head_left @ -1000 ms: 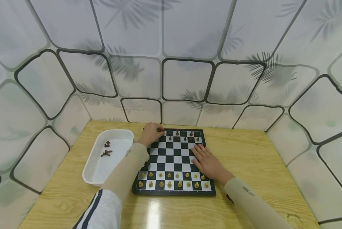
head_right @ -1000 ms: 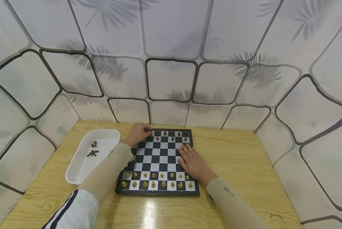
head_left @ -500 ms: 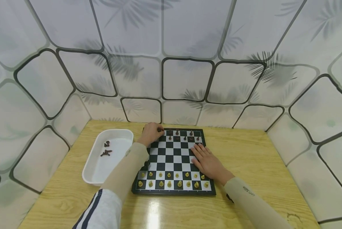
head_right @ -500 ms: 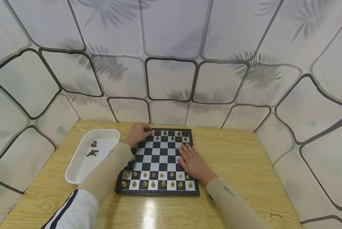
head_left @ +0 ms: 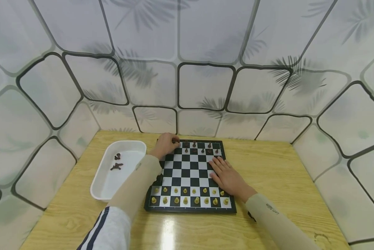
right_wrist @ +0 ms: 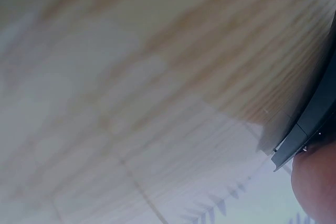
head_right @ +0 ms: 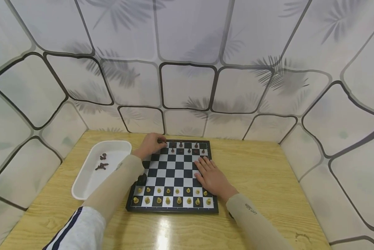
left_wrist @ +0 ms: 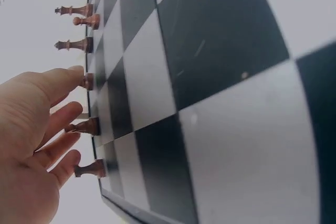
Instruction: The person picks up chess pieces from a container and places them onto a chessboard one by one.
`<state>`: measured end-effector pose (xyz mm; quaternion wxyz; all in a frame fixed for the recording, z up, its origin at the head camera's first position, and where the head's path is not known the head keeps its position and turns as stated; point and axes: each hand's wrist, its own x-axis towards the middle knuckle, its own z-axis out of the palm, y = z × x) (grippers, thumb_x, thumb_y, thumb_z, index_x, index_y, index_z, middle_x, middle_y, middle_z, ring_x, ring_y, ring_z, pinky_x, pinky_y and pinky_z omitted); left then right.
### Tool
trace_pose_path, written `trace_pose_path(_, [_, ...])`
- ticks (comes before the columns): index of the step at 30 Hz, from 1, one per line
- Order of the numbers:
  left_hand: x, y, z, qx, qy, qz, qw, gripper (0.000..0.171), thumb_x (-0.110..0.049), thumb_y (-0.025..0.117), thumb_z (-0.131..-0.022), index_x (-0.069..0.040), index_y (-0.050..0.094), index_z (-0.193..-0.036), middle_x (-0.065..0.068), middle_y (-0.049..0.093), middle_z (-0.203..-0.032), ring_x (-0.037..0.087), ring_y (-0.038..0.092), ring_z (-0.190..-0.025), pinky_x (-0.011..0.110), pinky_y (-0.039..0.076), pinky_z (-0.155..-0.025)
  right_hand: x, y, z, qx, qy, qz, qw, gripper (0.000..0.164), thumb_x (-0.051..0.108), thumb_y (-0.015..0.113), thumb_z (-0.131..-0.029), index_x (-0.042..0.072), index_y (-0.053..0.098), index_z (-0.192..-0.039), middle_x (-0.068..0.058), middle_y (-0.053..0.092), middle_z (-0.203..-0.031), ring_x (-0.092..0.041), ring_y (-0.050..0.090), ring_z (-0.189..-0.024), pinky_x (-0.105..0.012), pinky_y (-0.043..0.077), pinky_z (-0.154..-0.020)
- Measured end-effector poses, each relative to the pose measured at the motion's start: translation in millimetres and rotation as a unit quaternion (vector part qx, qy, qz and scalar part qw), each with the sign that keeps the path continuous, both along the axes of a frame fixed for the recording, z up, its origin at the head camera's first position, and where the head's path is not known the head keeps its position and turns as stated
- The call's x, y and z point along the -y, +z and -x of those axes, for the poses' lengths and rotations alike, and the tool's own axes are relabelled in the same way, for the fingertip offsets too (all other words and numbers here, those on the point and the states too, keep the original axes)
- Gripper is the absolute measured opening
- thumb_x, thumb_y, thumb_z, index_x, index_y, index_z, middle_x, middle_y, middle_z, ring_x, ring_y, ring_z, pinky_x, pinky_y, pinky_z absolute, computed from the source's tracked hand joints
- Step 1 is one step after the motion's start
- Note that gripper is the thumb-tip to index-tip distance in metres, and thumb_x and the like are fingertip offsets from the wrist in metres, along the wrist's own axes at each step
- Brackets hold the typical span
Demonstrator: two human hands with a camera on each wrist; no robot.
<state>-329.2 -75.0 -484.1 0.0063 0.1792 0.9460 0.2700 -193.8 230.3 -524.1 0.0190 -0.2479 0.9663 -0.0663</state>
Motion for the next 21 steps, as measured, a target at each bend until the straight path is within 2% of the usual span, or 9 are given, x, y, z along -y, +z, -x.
trace_pose_path(3, [3, 3.5, 0.6, 0.002, 0.000, -0.015, 0.9999, 0.028, -0.020, 0.077, -0.097, -0.004, 0.077, -0.121, 0.013, 0.077, -0.121, 0.030, 0.071, -0.114, 0.046, 0.058, -0.099, 0, 0.6, -0.1, -0.002, 0.000, 0.000, 1.000, 0.063, 0.042, 0.040, -0.113, 0.005, 0.034, -0.164, -0.018, 0.031, -0.172, -0.039, 0.024, -0.161, -0.056, 0.023, -0.131])
trace_pose_path(9, [17, 18.9, -1.2, -0.007, -0.006, -0.028, 0.9996, 0.036, -0.019, 0.073, -0.100, -0.001, 0.072, -0.131, 0.018, 0.071, -0.134, 0.037, 0.066, -0.125, 0.050, 0.055, -0.105, 1, 1.5, -0.8, -0.002, 0.002, -0.002, 1.000, 0.064, 0.043, 0.040, -0.113, 0.003, 0.035, -0.163, -0.019, 0.031, -0.172, -0.039, 0.025, -0.161, -0.055, 0.022, -0.131])
trace_pose_path(14, [33, 34.5, -6.0, -0.023, -0.004, -0.046, 0.9987, 0.035, -0.017, 0.071, -0.100, 0.002, 0.071, -0.131, 0.020, 0.071, -0.134, 0.039, 0.066, -0.124, 0.051, 0.054, -0.107, 0, 1.2, -0.8, -0.004, 0.002, 0.001, 1.000, 0.063, 0.042, 0.041, -0.114, 0.003, 0.036, -0.163, -0.019, 0.031, -0.171, -0.040, 0.025, -0.161, -0.056, 0.023, -0.131])
trace_pose_path(21, [65, 53.2, -15.0, -0.045, 0.004, -0.053, 0.9976, 0.030, -0.016, 0.069, -0.101, 0.002, 0.073, -0.125, 0.021, 0.075, -0.123, 0.037, 0.071, -0.111, 0.052, 0.058, -0.097, -1, -0.3, -0.7, -0.009, 0.002, -0.002, 1.000, 0.063, 0.042, 0.040, -0.114, 0.004, 0.036, -0.163, -0.018, 0.032, -0.171, -0.040, 0.025, -0.161, -0.055, 0.024, -0.130])
